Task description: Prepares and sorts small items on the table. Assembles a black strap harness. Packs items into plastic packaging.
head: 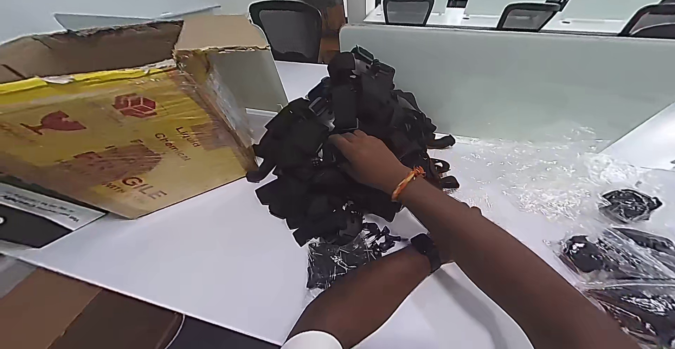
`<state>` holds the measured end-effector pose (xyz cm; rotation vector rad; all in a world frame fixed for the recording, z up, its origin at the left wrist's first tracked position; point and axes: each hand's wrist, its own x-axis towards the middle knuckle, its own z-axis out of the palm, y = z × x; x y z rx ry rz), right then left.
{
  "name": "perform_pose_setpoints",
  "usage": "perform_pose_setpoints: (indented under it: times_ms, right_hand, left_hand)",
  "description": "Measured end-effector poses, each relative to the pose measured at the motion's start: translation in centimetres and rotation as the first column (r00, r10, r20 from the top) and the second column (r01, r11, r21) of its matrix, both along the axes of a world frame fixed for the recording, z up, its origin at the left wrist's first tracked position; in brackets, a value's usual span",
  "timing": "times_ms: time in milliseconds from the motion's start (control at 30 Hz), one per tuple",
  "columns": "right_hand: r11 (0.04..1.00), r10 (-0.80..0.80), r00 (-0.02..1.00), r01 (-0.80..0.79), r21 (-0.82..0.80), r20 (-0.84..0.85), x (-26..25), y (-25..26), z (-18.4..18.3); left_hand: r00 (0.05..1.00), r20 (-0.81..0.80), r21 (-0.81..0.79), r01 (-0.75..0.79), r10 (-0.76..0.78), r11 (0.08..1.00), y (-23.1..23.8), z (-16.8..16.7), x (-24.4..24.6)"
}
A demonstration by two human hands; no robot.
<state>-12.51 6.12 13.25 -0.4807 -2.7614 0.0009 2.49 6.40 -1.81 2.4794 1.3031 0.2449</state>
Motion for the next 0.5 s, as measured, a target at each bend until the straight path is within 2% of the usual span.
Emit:
perform_pose_setpoints:
  times_ms: [33,67,100,133,167,200,233,267,333,367,433,500]
  right_hand:
    - [1.000,-0.008,1.000,0.008,-0.012,0.005,-0.4,0.2,-0.1]
    - [0.999,0.002,1.000,-0.003,-0.041,-0.026,-0.3,0.4,-0.1]
    - [0.996,0.029,0.995,-0.036,-0.081,-0.092,0.1,0.7,0.1]
    - [0.989,0.057,0.984,-0.079,-0.122,-0.169,0.7,0.9,0.4]
    - [0.979,0.083,0.967,-0.124,-0.159,-0.242,1.3,1.2,0.9]
    - [0.965,0.104,0.947,-0.169,-0.199,-0.303,2.2,1.4,1.4]
    - [0.945,0.126,0.923,-0.223,-0.240,-0.363,3.1,1.6,1.9]
    - [0.917,0.147,0.894,-0.284,-0.281,-0.424,4.1,1.8,2.5]
    - [0.842,0.173,0.831,-0.404,-0.358,-0.529,6.1,1.9,3.9]
    - [0.809,0.183,0.798,-0.454,-0.372,-0.575,7.1,1.9,4.6]
    - [0.752,0.174,0.742,-0.525,-0.399,-0.648,9.6,1.6,5.8]
    - [0.695,0.108,0.708,-0.556,-0.456,-0.698,13.0,1.0,6.8]
  left_hand:
    - [0.993,-0.114,-0.165,-0.041,0.022,0.985,-1.8,4.7,-0.2]
    - [0.973,-0.229,-0.257,-0.085,0.025,0.963,-3.1,8.2,-0.1]
    - [0.946,-0.323,-0.263,-0.121,0.030,0.957,-4.4,10.2,-0.1]
    - [0.958,-0.276,-0.150,-0.126,0.081,0.981,-5.7,9.8,-0.6]
    - [0.993,0.014,0.112,-0.117,0.116,0.987,-6.3,6.2,-1.8]
    - [0.969,0.222,0.180,-0.148,0.107,0.973,-6.8,4.5,-2.5]
    - [0.924,0.365,0.098,-0.163,0.117,0.982,-7.7,4.5,-3.1]
    - [0.890,0.439,0.079,-0.178,0.126,0.981,-8.3,4.9,-3.4]
    - [0.923,0.376,0.249,-0.181,0.077,0.951,-7.8,4.8,-3.1]
    - [0.947,0.313,0.266,-0.159,0.071,0.951,-6.8,4.3,-2.7]
    - [0.971,0.230,0.225,-0.114,0.061,0.968,-4.7,2.6,-1.8]
    - [0.966,0.254,0.172,-0.093,0.048,0.981,-3.6,1.7,-1.6]
